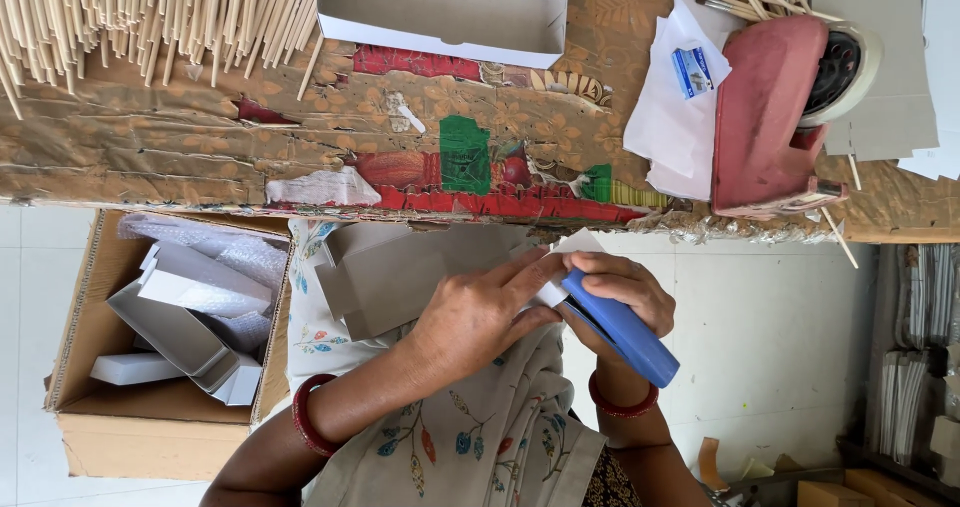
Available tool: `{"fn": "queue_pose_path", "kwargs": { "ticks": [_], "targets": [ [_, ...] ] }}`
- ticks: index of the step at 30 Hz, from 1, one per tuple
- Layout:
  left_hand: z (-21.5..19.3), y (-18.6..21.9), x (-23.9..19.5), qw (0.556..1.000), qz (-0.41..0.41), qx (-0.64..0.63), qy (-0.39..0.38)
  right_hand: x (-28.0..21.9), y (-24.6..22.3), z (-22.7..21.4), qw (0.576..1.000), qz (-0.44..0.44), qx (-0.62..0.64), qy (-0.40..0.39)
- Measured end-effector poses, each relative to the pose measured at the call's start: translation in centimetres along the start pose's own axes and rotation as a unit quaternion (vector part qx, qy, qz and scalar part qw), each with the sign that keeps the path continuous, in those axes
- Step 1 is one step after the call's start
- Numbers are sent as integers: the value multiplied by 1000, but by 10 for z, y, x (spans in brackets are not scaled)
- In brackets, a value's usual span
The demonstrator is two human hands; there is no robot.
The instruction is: The person folds white paper sheets into small rectangular boxes and secures them with a stapler. They repeatedly fold, staple, and place the finished boxes into a cardboard box on the floor. A second person is visible in the background working with paintbrushes.
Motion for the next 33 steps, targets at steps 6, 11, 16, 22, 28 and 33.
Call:
{"fn": "queue_pose_path", "kwargs": {
  "ticks": [6, 11, 16, 22, 28, 33],
  "targets": [
    [-13, 11, 9, 1000, -9, -23, -19, 7, 4, 1, 999, -46, 11, -7],
    [-5, 18, -2, 992, 118, 12, 41, 12, 11, 3, 994, -65, 76, -34],
    [-31, 8, 15, 1000, -22, 2, 12, 22, 45, -9, 947, 253, 159, -114],
    [-140, -25, 2, 927, -19, 67, 368, 62, 45, -23, 887, 38, -457, -50],
    [-153, -17, 48, 890, 21, 288, 352, -44, 41, 110, 962, -130, -101, -216],
    [-72, -34, 23, 1000, 19, 16, 4, -60, 98, 173, 936, -47, -109, -331]
  ]
}}
Point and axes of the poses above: each hand's wrist, its own x-axis towards the middle knuckle, its own z-axis out of the palm, y = z × x, the point moved 6 cm from there along x, towards the middle knuckle, and after that the axes turned 1 degree about z, right-handed, at the moved point
